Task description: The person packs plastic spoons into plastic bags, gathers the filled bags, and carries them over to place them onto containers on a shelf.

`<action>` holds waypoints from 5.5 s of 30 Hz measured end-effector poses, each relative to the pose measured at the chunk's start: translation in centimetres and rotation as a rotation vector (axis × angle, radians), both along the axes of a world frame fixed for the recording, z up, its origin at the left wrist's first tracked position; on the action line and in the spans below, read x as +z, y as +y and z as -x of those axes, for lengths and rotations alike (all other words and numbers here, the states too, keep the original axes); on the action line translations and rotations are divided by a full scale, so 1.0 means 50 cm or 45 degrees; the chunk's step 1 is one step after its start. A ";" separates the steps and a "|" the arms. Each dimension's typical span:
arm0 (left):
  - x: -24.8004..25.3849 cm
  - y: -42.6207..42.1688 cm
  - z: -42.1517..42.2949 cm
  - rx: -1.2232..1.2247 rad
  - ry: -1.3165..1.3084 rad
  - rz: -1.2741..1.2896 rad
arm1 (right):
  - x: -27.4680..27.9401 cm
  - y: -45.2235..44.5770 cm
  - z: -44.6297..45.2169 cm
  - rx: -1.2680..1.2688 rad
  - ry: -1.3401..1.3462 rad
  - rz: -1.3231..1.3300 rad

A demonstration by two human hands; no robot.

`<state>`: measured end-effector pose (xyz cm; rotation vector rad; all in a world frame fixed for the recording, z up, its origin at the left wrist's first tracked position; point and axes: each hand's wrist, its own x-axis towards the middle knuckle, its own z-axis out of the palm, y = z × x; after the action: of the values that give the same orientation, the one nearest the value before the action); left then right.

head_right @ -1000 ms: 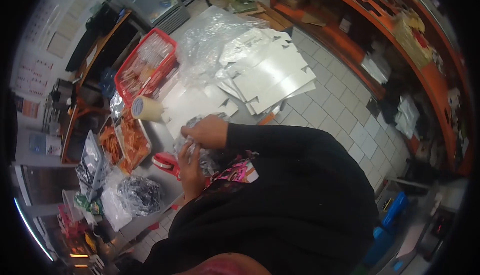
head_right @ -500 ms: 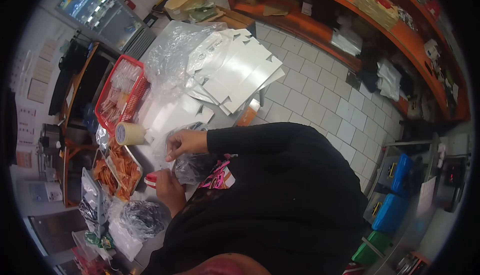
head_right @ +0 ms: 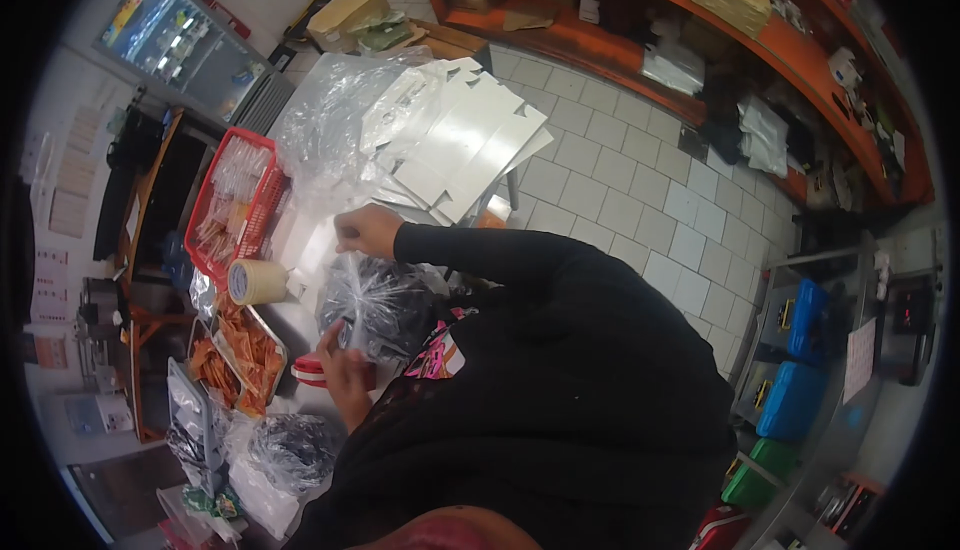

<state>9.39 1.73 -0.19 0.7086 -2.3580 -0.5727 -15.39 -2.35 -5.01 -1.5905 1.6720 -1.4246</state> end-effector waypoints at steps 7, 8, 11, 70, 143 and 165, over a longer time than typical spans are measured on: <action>-0.041 -0.048 0.047 0.134 0.530 -0.919 | 0.158 0.091 -0.107 0.419 0.430 0.271; -0.033 -0.042 0.049 0.151 0.371 -0.764 | 0.141 0.081 -0.110 0.481 0.356 0.447; -0.086 -0.043 0.042 0.237 0.406 -0.939 | 0.094 0.070 -0.109 0.485 0.322 0.537; -0.144 -0.224 -0.667 1.177 -0.538 0.368 | -0.229 0.760 -0.236 -1.040 -0.785 -0.243; -0.954 1.772 0.620 -0.860 -1.478 -0.930 | -0.530 2.817 -0.345 -2.947 -0.345 -1.315; -0.816 2.674 0.389 -2.104 -0.363 -0.945 | -0.592 2.867 -0.515 -3.326 0.243 -1.159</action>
<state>-10.07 135.44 -41.01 -1.2326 -2.4674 -2.1149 10.37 140.98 -34.62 1.9013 3.2061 -0.2285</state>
